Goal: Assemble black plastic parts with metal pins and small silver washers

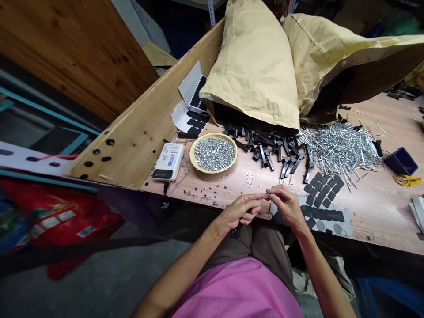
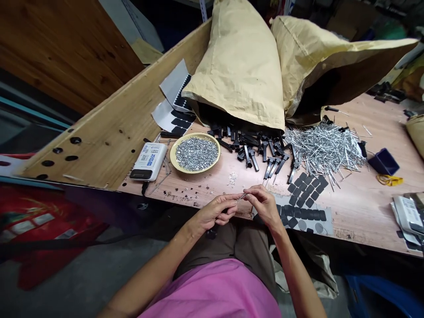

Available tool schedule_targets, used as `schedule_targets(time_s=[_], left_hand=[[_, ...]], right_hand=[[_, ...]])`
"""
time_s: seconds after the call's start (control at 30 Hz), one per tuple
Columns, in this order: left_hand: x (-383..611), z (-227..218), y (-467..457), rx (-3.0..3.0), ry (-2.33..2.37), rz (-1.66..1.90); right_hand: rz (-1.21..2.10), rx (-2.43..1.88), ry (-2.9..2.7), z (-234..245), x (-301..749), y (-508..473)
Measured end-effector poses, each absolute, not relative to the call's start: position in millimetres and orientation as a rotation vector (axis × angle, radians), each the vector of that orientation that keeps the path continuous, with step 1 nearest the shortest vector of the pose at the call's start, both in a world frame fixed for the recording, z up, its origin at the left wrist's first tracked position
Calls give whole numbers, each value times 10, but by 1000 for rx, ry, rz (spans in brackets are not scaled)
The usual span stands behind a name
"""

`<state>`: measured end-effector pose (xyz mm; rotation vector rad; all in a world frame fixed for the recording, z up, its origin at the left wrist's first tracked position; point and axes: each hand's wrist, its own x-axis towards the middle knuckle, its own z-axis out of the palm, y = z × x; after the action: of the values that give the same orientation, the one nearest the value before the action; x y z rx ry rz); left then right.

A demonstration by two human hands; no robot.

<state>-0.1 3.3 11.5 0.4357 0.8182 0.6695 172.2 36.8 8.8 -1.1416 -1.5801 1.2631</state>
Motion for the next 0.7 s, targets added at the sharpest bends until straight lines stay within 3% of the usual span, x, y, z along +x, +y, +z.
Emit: schedule_targets(time_s=[0.3, 0.53, 0.7], left_hand=[[-22, 135, -3, 718, 886, 665], [113, 204, -22, 1064, 1123, 995], [142, 183, -32, 1093, 1060, 952]], right_hand=[[1427, -1091, -1751, 243, 1817, 400], [1002, -1150, -1960, 202, 1832, 351], [865, -1078, -2031, 262, 1797, 292]])
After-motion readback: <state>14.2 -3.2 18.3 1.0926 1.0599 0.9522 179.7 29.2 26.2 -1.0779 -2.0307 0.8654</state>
